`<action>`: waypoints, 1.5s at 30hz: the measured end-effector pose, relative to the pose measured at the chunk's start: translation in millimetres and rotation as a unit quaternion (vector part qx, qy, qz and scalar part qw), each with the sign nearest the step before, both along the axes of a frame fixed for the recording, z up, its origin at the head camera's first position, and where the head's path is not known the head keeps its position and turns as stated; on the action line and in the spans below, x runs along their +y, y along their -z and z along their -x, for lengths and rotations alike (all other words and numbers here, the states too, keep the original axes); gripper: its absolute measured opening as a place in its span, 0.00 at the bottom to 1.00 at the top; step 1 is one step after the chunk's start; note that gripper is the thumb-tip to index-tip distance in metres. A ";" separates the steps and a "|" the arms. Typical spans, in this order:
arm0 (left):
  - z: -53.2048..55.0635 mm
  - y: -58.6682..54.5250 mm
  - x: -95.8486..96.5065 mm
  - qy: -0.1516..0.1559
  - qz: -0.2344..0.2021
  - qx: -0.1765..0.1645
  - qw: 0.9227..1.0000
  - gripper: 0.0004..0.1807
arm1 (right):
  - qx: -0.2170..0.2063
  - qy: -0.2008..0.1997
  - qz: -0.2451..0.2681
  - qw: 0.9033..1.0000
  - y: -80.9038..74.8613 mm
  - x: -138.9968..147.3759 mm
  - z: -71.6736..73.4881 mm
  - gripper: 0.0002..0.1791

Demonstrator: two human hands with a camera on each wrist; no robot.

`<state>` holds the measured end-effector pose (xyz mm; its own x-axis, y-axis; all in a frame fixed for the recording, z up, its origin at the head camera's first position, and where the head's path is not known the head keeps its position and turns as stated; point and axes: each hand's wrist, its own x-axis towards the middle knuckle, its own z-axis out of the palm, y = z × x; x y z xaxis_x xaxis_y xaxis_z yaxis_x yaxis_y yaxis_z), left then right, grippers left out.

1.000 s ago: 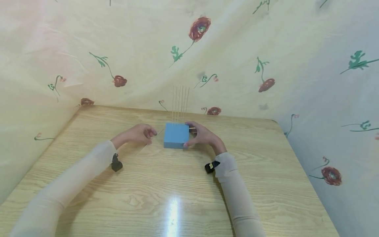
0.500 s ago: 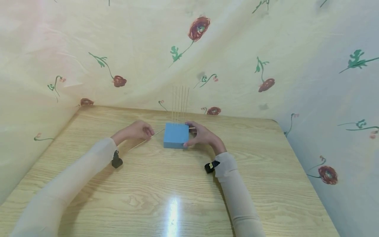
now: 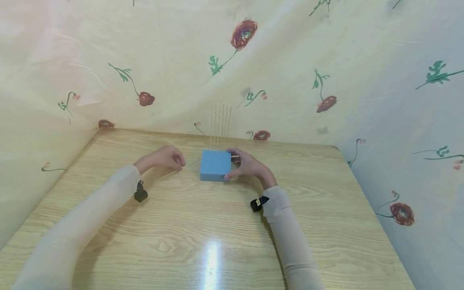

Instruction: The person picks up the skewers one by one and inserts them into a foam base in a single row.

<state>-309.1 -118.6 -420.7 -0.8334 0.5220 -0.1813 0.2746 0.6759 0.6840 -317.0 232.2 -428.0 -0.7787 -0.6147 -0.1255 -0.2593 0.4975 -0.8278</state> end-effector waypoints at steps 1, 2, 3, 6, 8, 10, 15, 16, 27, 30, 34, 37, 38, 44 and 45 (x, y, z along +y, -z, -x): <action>0.1 0.2 -1.1 0.001 0.002 0.000 1.000 0.05 | -0.001 0.001 0.001 1.000 0.1 0.0 0.0 0.57; 0.0 0.3 -2.2 0.001 0.002 -0.002 1.000 0.05 | -0.001 0.001 0.000 1.000 0.1 0.1 -0.1 0.57; -0.5 0.1 -3.1 0.001 0.004 -0.002 1.000 0.05 | -0.002 0.001 0.000 1.000 0.1 0.2 -0.2 0.57; -1.7 -0.5 -5.8 0.003 0.008 0.000 1.000 0.05 | -0.003 0.002 0.001 1.000 0.0 0.5 -0.2 0.56; -2.6 -0.9 -7.6 0.005 0.007 0.000 1.000 0.05 | -0.005 0.003 0.003 1.000 -0.5 0.4 -0.4 0.56; -3.1 -1.0 -9.4 0.010 0.005 -0.001 1.000 0.06 | -0.006 0.005 0.003 1.000 -0.9 0.1 -0.4 0.56; -1.9 1.2 -13.7 0.020 -0.007 -0.002 1.000 0.07 | -0.003 0.003 0.000 1.000 -0.4 -0.5 -0.2 0.56; -1.4 1.8 -14.7 0.022 -0.011 -0.002 1.000 0.07 | -0.003 0.003 0.000 1.000 -0.3 -0.7 -0.1 0.56; -2.7 0.6 -17.9 0.012 -0.034 -0.049 0.998 0.09 | -0.007 0.004 0.005 1.000 -1.5 -1.6 -2.3 0.55; -3.7 0.1 -17.1 0.009 -0.035 -0.053 0.998 0.10 | -0.008 0.006 0.004 1.000 -0.2 -1.1 -1.8 0.55; -4.3 0.8 -16.1 0.012 -0.035 -0.055 0.998 0.09 | -0.011 0.008 0.006 1.000 2.3 -0.8 -1.1 0.55; -4.3 1.5 -15.5 0.019 -0.037 -0.054 0.998 0.09 | -0.013 0.009 0.008 1.000 2.5 -1.2 -1.7 0.55; -4.4 1.6 -15.4 0.018 -0.038 -0.055 0.998 0.09 | -0.013 0.008 0.007 1.000 2.2 -1.4 -2.2 0.55; -4.4 -0.1 -16.7 0.006 -0.046 -0.064 0.997 0.08 | -0.012 0.006 0.008 1.000 -2.0 -2.9 -5.7 0.55; -4.4 -0.7 -17.0 0.004 -0.047 -0.065 0.997 0.08 | -0.012 0.006 0.008 1.000 -2.3 -2.8 -6.0 0.55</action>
